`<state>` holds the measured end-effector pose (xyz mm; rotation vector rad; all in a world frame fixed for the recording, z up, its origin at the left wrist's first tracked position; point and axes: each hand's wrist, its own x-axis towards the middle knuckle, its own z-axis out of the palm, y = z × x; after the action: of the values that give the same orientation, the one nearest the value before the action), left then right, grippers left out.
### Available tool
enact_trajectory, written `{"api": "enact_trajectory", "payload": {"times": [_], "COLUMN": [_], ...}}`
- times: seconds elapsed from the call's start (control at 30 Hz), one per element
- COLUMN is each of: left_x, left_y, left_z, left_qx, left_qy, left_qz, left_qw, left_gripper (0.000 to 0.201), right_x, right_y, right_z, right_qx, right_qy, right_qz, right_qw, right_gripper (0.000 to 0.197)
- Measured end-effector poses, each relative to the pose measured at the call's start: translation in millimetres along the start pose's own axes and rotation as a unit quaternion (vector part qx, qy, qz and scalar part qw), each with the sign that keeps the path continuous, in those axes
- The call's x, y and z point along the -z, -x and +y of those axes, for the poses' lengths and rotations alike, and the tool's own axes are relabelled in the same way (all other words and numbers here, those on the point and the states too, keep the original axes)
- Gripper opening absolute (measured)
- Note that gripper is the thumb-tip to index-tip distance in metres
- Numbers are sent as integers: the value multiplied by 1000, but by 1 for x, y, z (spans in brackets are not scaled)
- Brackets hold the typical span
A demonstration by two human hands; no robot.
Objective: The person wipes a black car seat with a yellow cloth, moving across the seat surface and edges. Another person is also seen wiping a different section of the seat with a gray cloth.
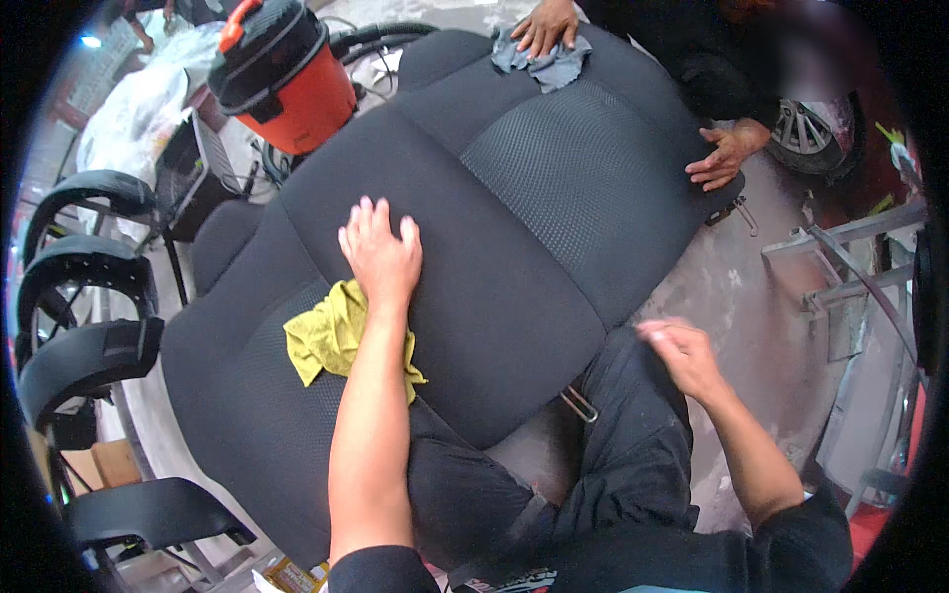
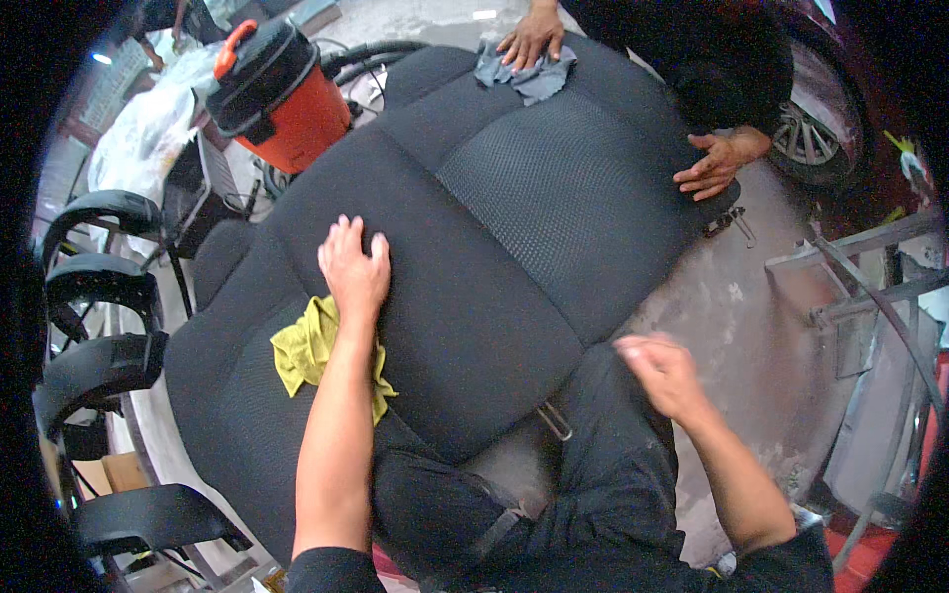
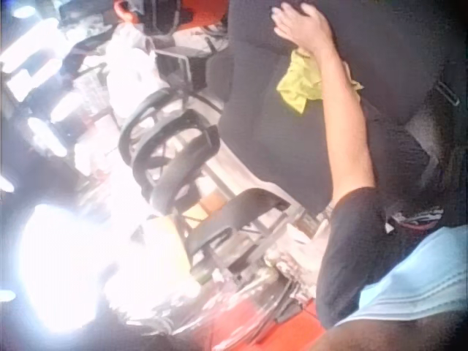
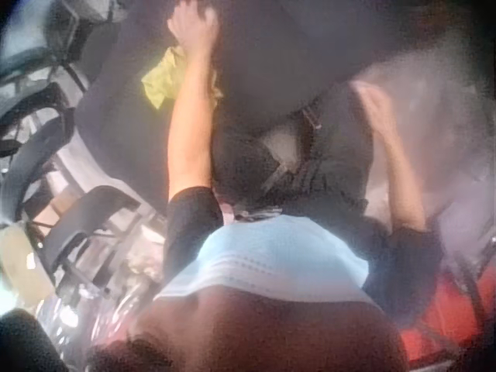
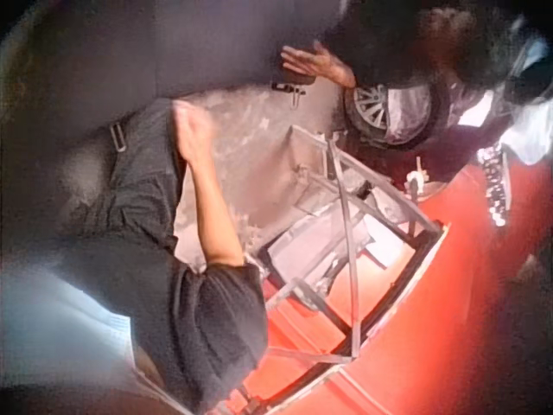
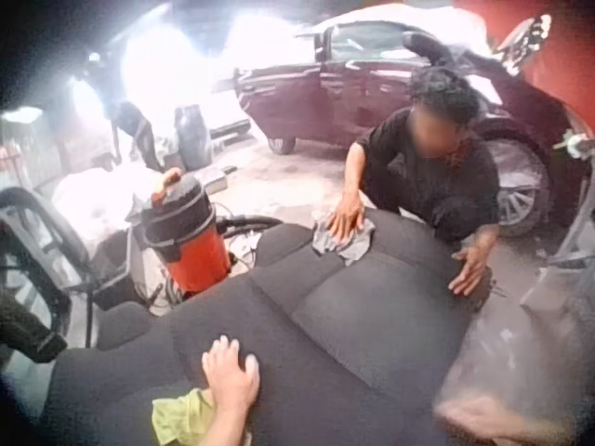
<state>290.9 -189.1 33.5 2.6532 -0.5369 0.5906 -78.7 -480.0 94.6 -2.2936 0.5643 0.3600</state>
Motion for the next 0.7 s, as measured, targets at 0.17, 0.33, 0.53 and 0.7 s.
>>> {"api": "enact_trajectory", "payload": {"times": [0.17,0.33,0.53,0.7], "left_x": [123,136,67,-33], "left_y": [49,112,14,-193], "left_z": [65,20,-66,-42], "left_qx": [36,207,4,12], "left_qy": [50,20,-45,-18], "left_qz": [-92,-194,-36,4], "left_qw": [994,959,998,1000], "left_gripper": [62,91,41,40], "right_x": [15,-13,-62,-63], "right_y": [11,-150,-184,-184], "right_z": [62,38,12,22], "right_qx": [-30,-24,-67,-61], "right_qy": [46,-40,92,116], "right_qz": [329,417,501,530], "right_qw": [943,908,858,838], "right_gripper": [49,60,59,58]}}
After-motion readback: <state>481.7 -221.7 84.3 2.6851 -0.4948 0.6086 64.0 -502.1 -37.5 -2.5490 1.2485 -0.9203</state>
